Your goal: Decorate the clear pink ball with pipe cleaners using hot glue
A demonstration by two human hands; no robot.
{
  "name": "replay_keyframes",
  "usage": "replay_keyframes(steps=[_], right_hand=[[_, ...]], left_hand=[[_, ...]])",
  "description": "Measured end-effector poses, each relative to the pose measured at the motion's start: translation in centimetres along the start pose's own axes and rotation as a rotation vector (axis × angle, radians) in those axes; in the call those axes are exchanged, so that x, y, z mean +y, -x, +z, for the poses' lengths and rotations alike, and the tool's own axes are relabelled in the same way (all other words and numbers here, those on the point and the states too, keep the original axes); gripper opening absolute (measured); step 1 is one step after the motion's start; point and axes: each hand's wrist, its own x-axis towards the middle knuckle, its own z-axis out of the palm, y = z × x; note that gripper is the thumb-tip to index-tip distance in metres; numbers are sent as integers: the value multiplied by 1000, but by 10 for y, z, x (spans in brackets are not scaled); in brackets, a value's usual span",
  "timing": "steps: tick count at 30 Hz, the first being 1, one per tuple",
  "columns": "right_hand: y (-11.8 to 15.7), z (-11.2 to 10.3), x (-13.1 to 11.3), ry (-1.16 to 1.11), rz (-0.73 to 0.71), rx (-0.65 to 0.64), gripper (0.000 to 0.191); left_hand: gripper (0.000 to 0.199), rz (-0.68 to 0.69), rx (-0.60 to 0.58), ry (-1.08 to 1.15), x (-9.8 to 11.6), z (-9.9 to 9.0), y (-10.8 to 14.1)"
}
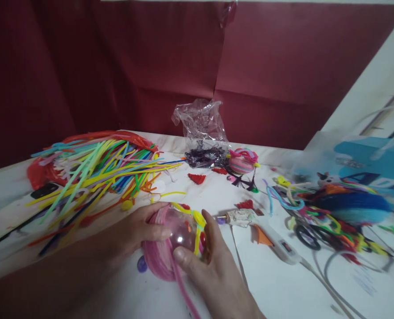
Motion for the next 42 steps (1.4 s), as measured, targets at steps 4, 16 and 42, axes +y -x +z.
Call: replay_keyframes(steps=[4,16,42], right_hand=[[2,8,-2,-161,19,-87,99],[3,7,0,-270,5,-143,62],[9,14,3,-360,63,-30,63]], left_hand=[[49,-15,18,-9,-5,4,3],[52,96,168,-203,-11,11,7],[58,144,225,-351,-11,25,17]])
